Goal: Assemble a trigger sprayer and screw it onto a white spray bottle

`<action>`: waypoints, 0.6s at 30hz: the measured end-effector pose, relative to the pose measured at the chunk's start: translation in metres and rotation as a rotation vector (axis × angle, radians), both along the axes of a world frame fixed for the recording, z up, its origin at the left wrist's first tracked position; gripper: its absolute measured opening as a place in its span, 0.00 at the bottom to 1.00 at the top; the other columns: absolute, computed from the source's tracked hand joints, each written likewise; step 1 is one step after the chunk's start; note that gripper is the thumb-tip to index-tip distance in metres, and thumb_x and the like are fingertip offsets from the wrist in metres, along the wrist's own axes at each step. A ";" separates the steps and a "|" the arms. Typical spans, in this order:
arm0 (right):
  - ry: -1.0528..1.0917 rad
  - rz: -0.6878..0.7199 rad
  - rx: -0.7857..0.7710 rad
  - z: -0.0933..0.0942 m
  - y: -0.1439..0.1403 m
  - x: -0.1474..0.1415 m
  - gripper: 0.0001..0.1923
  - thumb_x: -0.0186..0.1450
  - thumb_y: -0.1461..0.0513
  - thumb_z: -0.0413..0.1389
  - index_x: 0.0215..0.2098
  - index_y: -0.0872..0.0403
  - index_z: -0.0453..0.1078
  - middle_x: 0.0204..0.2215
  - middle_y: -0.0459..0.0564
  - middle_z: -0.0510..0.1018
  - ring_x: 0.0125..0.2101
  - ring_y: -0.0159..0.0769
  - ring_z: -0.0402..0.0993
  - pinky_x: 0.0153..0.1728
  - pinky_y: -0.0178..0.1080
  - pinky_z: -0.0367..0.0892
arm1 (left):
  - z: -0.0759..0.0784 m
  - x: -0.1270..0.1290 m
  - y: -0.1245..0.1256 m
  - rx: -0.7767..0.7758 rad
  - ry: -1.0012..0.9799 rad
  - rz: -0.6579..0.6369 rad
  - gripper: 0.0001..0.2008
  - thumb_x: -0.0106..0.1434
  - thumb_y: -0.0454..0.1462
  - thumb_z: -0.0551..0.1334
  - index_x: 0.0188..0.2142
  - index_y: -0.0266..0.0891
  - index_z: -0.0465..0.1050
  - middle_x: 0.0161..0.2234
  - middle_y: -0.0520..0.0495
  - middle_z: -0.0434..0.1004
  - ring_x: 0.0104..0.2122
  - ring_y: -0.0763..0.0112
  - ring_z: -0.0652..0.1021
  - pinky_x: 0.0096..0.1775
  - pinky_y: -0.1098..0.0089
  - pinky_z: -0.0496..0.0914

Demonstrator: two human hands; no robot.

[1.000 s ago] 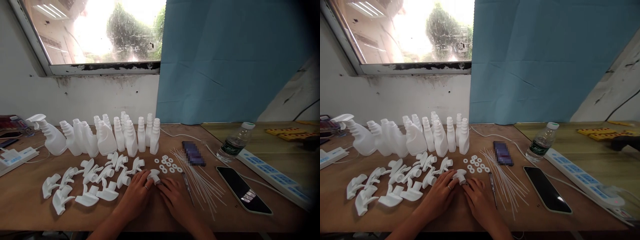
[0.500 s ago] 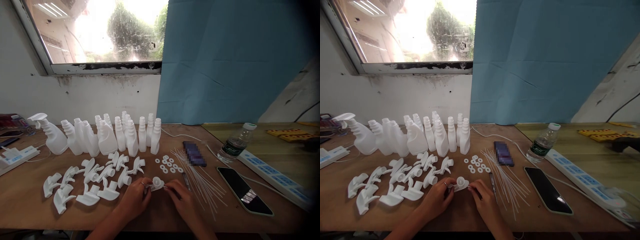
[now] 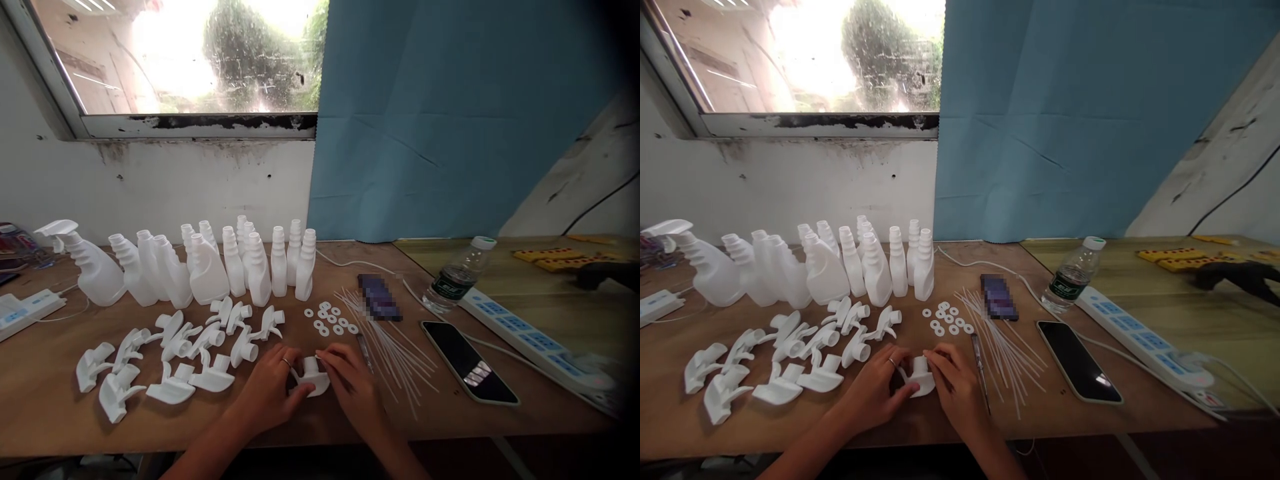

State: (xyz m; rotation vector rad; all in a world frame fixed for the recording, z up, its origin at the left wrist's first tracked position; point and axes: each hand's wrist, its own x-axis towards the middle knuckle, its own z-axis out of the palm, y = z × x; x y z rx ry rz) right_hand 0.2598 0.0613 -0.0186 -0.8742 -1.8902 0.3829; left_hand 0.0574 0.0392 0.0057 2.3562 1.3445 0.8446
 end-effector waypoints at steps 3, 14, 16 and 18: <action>0.023 -0.009 -0.018 -0.002 0.002 0.001 0.15 0.71 0.68 0.51 0.51 0.48 0.72 0.43 0.52 0.72 0.43 0.37 0.74 0.43 0.38 0.72 | 0.001 0.000 0.001 -0.007 0.016 0.002 0.20 0.58 0.39 0.70 0.48 0.41 0.67 0.42 0.44 0.75 0.43 0.54 0.74 0.44 0.54 0.72; -0.068 0.178 -0.008 0.004 0.000 0.004 0.23 0.71 0.70 0.48 0.57 0.41 0.69 0.48 0.50 0.70 0.45 0.34 0.72 0.46 0.38 0.72 | -0.012 -0.002 0.004 0.038 0.017 -0.028 0.17 0.62 0.29 0.66 0.47 0.44 0.65 0.46 0.49 0.78 0.43 0.61 0.78 0.44 0.62 0.73; -0.100 0.219 -0.010 0.005 -0.001 0.004 0.24 0.71 0.70 0.46 0.59 0.41 0.67 0.49 0.51 0.69 0.46 0.35 0.71 0.46 0.38 0.72 | -0.014 -0.002 0.005 0.043 0.015 -0.008 0.19 0.61 0.29 0.66 0.48 0.43 0.65 0.45 0.48 0.79 0.42 0.61 0.78 0.44 0.62 0.73; -0.135 0.236 -0.034 0.008 -0.002 0.002 0.24 0.71 0.70 0.46 0.59 0.43 0.66 0.51 0.51 0.68 0.49 0.36 0.70 0.48 0.39 0.71 | -0.014 -0.002 0.006 0.048 0.015 0.018 0.21 0.59 0.29 0.68 0.50 0.41 0.64 0.44 0.46 0.79 0.42 0.59 0.79 0.43 0.62 0.74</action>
